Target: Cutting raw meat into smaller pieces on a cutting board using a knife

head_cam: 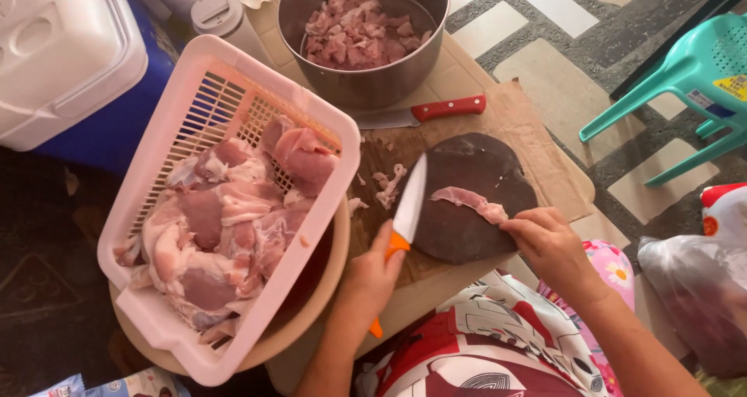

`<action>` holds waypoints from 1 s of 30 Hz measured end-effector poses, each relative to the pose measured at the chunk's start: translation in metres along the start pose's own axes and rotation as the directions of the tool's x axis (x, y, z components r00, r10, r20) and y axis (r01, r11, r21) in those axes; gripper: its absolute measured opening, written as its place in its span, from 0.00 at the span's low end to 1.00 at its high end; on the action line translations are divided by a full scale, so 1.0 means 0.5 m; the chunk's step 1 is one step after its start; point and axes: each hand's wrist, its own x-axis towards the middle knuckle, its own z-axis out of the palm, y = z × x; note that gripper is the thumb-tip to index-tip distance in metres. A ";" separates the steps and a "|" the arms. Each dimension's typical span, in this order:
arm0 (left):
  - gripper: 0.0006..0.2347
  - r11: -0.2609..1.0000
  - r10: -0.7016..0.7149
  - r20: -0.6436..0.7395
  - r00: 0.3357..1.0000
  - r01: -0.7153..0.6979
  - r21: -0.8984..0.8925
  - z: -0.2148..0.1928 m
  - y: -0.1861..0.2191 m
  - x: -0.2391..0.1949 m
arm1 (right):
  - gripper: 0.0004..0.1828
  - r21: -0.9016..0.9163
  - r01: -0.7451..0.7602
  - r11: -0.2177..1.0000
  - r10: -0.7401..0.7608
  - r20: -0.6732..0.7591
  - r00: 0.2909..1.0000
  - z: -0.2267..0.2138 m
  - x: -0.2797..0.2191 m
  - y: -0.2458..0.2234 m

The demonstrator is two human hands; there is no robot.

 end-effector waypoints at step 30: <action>0.26 0.482 0.801 -0.251 0.543 -0.338 0.808 0.116 0.005 0.026 | 0.05 -0.502 -0.007 0.865 -0.061 -0.118 0.991 0.135 0.051 0.031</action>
